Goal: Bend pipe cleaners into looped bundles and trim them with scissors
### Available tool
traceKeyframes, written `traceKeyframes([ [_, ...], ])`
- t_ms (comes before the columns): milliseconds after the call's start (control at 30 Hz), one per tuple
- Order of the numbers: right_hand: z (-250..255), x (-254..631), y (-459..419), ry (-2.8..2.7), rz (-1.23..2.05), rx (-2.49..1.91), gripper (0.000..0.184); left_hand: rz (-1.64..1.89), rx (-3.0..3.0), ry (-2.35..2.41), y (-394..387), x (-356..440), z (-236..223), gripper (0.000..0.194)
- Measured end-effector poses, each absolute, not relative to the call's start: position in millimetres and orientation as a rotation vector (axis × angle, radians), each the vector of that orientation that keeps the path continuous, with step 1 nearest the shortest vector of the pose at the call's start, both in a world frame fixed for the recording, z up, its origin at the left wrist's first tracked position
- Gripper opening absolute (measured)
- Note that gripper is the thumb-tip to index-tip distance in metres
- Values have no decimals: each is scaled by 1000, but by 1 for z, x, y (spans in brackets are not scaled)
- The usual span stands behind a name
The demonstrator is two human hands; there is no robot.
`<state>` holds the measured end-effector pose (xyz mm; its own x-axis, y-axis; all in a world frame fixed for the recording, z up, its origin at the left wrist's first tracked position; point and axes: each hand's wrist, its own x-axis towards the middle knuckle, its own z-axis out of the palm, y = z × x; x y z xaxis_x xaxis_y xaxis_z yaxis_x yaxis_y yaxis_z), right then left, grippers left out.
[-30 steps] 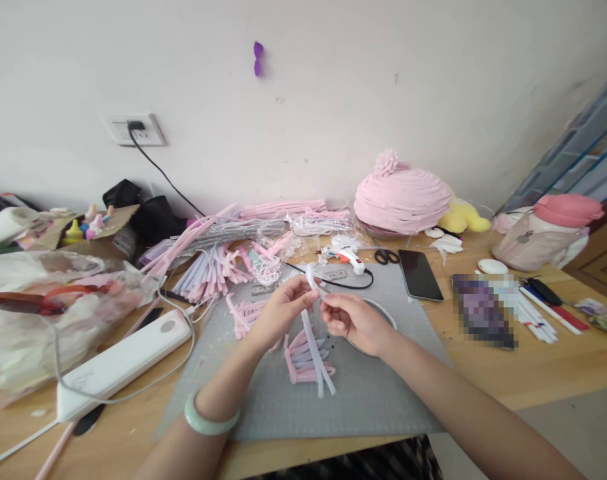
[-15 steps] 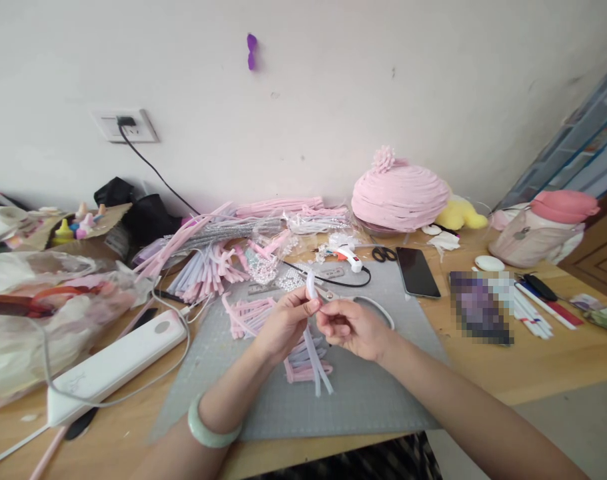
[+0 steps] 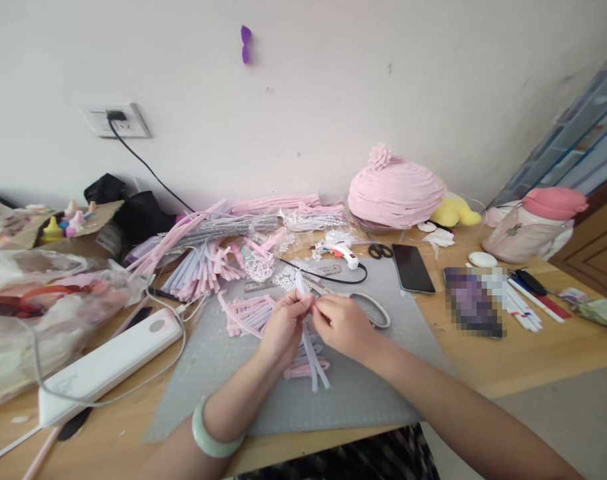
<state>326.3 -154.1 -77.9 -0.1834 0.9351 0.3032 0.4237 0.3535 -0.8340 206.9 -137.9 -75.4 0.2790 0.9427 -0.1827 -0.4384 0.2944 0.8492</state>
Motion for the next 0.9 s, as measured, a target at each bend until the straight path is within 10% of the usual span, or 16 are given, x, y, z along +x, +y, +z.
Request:
traceKeyframes([
  [200, -70, 332, -147, -934, 1949, -826, 21, 1054, 879, 783, -127, 198, -69, 20],
  [400, -76, 337, -144, -730, 2199, -673, 17, 1105, 1018, 882, -117, 189, -67, 20],
  [900, -82, 321, -157, -2215, 574, -1714, 23, 902, 1627, 1576, -80, 157, -77, 27],
])
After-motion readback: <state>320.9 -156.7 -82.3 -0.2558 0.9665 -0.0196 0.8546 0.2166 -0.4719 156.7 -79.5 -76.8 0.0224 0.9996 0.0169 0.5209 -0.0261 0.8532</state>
